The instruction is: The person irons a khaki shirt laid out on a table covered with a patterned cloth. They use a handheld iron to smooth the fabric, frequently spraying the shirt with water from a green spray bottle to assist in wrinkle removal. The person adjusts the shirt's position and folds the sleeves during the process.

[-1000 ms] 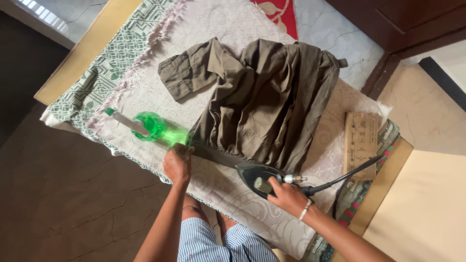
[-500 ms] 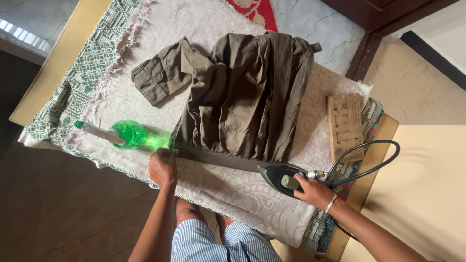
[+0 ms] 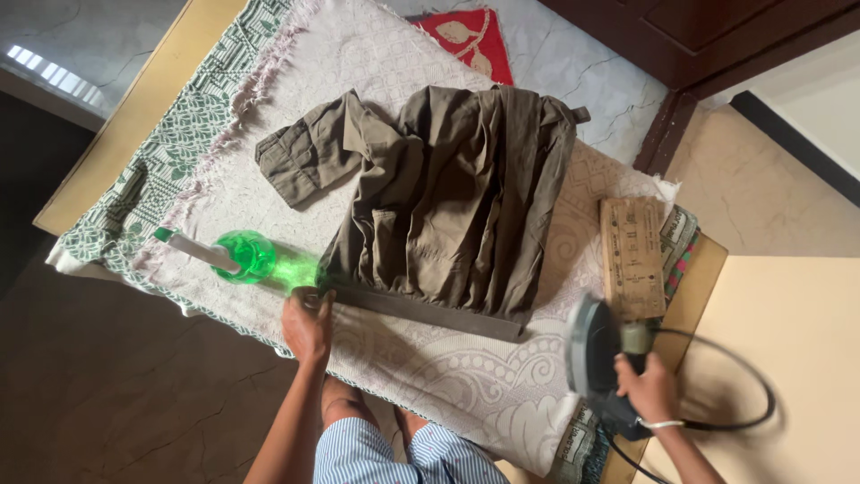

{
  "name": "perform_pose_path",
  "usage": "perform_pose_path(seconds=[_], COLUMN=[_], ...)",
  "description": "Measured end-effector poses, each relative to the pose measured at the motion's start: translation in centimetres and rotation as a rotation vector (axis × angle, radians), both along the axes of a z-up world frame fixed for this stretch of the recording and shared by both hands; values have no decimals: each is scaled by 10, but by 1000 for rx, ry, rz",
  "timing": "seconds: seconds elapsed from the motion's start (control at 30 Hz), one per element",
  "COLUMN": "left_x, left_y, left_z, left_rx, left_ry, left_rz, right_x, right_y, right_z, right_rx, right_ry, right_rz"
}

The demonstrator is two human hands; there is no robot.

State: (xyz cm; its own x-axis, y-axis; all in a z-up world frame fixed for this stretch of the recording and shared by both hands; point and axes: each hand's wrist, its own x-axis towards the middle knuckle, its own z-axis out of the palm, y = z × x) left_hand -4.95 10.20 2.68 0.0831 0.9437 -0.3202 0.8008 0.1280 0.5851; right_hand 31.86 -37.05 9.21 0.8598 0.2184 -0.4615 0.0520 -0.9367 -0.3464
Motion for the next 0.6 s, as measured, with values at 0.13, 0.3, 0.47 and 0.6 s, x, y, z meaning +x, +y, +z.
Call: perform_pose_path(seconds=[0.13, 0.3, 0.47, 0.6], left_x=[0, 8, 22, 58], left_y=[-8, -10, -10, -9], left_z=[8, 18, 27, 34], left_rx=[-17, 16, 181, 359], left_ry=[13, 134, 263, 127], left_rz=[-21, -78, -324, -609], right_x=[50, 144, 198, 201], right_y=[2, 39, 64, 96], right_z=[5, -17, -28, 3], right_rx=[316, 516, 447, 12], right_ry=[-66, -10, -21, -364], right_rz=[-164, -283, -253, 3])
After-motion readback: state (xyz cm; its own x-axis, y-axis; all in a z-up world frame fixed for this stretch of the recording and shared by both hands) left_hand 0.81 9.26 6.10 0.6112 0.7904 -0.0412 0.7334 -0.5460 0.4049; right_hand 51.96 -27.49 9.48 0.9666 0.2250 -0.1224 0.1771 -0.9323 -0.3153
